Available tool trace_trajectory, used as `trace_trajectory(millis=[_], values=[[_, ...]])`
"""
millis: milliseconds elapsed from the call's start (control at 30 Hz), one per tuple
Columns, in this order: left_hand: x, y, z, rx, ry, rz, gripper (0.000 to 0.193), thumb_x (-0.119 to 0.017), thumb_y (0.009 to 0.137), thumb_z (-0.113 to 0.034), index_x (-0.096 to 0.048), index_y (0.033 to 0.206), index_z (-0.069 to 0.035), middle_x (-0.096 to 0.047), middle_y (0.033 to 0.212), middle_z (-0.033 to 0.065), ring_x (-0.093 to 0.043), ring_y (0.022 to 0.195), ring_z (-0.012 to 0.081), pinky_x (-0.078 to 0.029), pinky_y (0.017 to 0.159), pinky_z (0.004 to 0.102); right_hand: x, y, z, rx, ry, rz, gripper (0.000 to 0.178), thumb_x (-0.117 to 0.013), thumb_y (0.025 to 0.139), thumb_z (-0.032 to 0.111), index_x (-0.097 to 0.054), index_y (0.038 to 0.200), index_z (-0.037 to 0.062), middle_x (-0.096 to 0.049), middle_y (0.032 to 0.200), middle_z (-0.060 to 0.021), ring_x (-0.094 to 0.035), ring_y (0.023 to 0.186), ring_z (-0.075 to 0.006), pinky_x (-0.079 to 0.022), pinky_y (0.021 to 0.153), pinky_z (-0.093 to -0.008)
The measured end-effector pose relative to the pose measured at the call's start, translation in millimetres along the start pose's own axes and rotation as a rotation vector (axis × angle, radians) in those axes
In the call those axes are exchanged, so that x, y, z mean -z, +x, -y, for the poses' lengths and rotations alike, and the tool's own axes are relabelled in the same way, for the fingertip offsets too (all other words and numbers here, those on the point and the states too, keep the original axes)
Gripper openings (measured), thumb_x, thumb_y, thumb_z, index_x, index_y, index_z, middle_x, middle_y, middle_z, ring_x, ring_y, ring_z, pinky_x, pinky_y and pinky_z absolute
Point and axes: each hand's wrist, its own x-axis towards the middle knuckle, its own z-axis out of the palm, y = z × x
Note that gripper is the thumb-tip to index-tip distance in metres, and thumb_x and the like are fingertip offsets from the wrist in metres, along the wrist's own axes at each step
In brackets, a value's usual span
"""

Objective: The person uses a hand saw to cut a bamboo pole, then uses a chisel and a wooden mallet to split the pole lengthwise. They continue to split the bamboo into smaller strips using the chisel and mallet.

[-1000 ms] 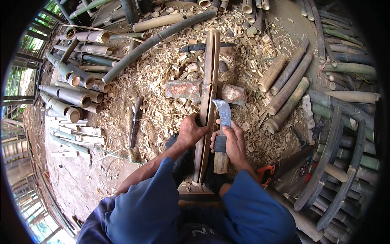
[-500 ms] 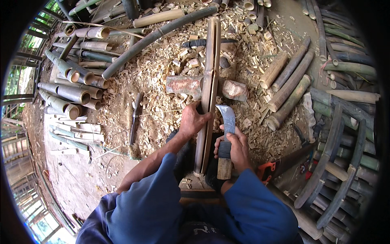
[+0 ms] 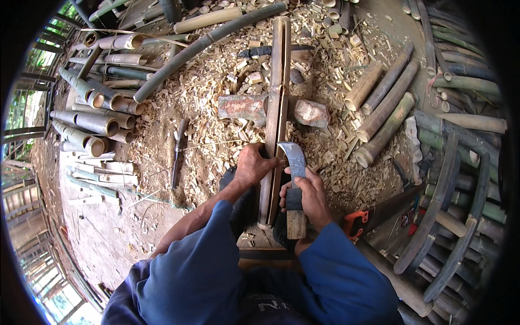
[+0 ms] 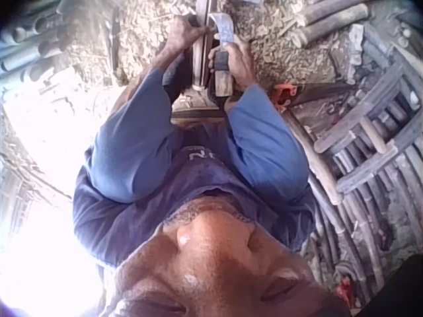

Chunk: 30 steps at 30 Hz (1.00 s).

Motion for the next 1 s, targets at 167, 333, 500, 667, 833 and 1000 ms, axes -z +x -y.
trace_trajectory(millis=[167,333,500,667,833,1000], values=[[-0.7,0.1,1.5,0.005,0.048,0.001,0.044,-0.088,0.077,-0.033,-0.074,0.094,0.004,-0.075,0.08,0.0166,-0.072,0.07,0.0214,-0.057,0.069,0.0386,-1.5,3.3,-1.7,0.022,0.104,0.009,0.038,-0.044,0.102,0.018,-0.051,0.134,-0.0006,-0.067,0.081,-0.0144,-0.067,0.062,-0.0206,-0.059,0.056,-0.0361],[-3.6,0.2,0.0,0.002,0.113,0.0,0.046,-0.087,0.077,-0.036,-0.073,0.091,0.005,-0.074,0.079,0.0211,-0.074,0.072,0.029,-0.058,0.071,0.0423,-2.7,8.1,-8.6,0.078,0.082,-0.009,0.038,-0.045,0.101,0.018,-0.053,0.133,-0.002,-0.067,0.079,-0.0142,-0.067,0.06,-0.0198,-0.059,0.056,-0.0354],[-5.9,3.0,6.2,-0.028,0.139,-0.023,0.048,-0.087,0.078,-0.039,-0.071,0.087,0.006,-0.072,0.077,0.0234,-0.074,0.072,0.0338,-0.058,0.071,0.0442,-1.5,17.2,-12.3,0.119,0.032,-0.026,0.037,-0.045,0.102,0.018,-0.053,0.132,-0.003,-0.066,0.076,-0.0139,-0.066,0.057,-0.0203,-0.058,0.053,-0.0353],[-5.8,2.2,13.2,-0.03,0.161,-0.065,0.042,-0.084,0.079,-0.033,-0.073,0.091,0.005,-0.074,0.079,0.0218,-0.074,0.072,0.0284,-0.058,0.07,0.0416,-7.0,67.4,5.0,0.281,0.062,-0.023,0.038,-0.047,0.101,0.019,-0.054,0.132,-0.0028,-0.065,0.073,-0.0143,-0.064,0.052,-0.0221,-0.057,0.048,-0.0358],[-3.7,5.4,6.9,-0.056,0.08,0.041,0.042,-0.085,0.077,-0.032,-0.074,0.098,0.003,-0.075,0.08,0.018,-0.073,0.072,0.0266,-0.057,0.073,0.0399,11.2,98.4,80.8,0.399,0.075,-0.041,0.035,-0.045,0.1,0.018,-0.055,0.128,-0.0012,-0.066,0.072,-0.0138,-0.065,0.052,-0.0233,-0.057,0.046,-0.037],[0.7,4.8,11.8,-0.014,0.085,0.054,0.049,-0.088,0.075,-0.036,-0.073,0.094,0.005,-0.074,0.082,0.0213,-0.074,0.078,0.0319,-0.058,0.076,0.0443,4.4,33.0,39.6,0.289,0.029,-0.034,0.038,-0.041,0.103,0.015,-0.05,0.135,-0.0021,-0.066,0.078,-0.0161,-0.065,0.055,-0.0216,-0.057,0.047,-0.0371]])
